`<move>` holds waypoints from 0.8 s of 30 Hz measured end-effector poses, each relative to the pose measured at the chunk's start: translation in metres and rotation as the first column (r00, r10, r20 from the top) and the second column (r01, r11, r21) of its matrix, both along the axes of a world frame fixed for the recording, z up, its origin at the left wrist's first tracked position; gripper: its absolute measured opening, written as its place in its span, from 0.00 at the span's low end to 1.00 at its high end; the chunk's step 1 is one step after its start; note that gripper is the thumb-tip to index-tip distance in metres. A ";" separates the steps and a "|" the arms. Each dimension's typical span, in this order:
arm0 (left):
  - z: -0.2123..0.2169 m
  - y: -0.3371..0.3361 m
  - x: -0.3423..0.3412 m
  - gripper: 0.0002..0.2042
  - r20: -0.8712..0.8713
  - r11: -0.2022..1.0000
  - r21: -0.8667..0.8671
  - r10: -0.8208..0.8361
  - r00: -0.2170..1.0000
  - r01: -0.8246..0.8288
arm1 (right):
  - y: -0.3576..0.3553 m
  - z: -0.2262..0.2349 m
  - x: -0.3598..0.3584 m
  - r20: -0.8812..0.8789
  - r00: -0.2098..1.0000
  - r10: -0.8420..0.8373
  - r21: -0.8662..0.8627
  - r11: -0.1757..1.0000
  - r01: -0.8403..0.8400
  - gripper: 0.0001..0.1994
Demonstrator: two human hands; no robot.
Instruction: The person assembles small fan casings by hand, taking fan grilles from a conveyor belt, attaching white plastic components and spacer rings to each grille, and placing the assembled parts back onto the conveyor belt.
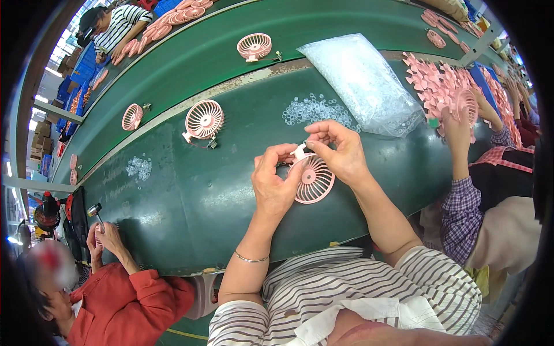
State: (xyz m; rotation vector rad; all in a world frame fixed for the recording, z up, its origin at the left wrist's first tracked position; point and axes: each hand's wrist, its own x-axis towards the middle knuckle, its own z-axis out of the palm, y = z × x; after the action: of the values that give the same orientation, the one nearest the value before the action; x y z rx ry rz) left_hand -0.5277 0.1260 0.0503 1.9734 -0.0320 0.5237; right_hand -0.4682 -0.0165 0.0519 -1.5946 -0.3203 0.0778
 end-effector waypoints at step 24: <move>-0.014 0.002 -0.008 0.15 0.048 0.998 0.030 -0.054 0.997 0.053 | 0.007 0.001 -0.039 0.427 0.903 0.047 -0.099 0.995 -0.004 0.09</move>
State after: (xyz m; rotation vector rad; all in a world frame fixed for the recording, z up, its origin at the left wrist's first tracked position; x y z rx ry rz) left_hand -0.5361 0.1278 0.0366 1.9817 -0.1231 0.5393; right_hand -0.5067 -0.0091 0.0525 -1.6964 -0.6901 -0.2478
